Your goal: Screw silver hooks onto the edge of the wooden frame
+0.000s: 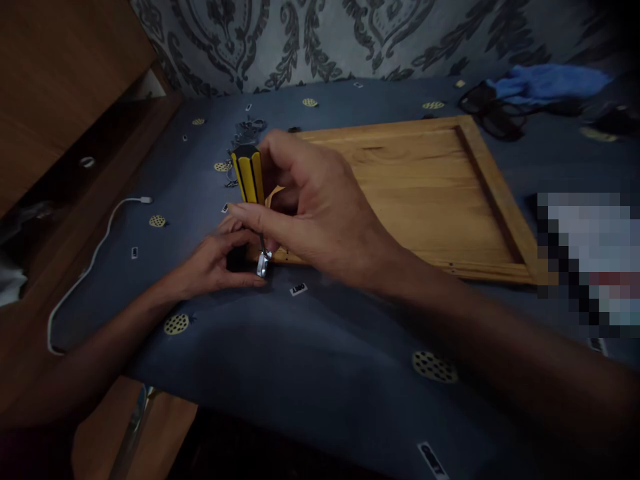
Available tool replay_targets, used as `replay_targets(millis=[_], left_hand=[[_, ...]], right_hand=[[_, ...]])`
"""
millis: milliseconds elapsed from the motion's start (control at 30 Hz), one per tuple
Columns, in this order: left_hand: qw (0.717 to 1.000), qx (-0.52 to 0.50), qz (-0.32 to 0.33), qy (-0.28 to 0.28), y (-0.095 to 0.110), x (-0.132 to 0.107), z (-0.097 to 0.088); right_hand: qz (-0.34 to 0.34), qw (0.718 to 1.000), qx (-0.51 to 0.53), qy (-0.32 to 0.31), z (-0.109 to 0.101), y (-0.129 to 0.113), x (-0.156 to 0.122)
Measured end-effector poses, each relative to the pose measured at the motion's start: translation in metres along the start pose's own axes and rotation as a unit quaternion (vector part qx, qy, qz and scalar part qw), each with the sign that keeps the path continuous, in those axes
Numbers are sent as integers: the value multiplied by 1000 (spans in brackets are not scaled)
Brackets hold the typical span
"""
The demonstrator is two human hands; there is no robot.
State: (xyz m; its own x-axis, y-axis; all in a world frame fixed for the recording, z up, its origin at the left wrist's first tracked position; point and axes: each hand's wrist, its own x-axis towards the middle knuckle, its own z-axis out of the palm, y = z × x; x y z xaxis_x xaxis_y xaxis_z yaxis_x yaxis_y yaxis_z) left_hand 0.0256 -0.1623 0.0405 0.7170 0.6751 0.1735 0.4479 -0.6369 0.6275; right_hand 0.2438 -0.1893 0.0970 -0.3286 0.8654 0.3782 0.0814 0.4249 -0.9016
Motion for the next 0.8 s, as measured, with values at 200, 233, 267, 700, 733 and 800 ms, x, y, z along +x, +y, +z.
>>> replay_targets(millis=[200,233,267,700,733,800], left_hand=[[1000,20,8,2,-1,0,-1],[1000,24,8,1,-1,1,-1],[1000,27,7,0,-1,1,-1],[1000,21,5,5,1,1,0],[1000,23,6,7,1,1,0],[1000,28,9,11,1,2,0]], right_hand=[[20,998,-26,-58,-10,-10,5],[31,997,-33,-64,-11,-11,6],[42,996,-39,-69,-11,-12,7],[33,998,-45,-37,-8,-8,3],[28,998,-45,-44,-9,-8,4],[33,996,-54,-62,-12,-9,6]])
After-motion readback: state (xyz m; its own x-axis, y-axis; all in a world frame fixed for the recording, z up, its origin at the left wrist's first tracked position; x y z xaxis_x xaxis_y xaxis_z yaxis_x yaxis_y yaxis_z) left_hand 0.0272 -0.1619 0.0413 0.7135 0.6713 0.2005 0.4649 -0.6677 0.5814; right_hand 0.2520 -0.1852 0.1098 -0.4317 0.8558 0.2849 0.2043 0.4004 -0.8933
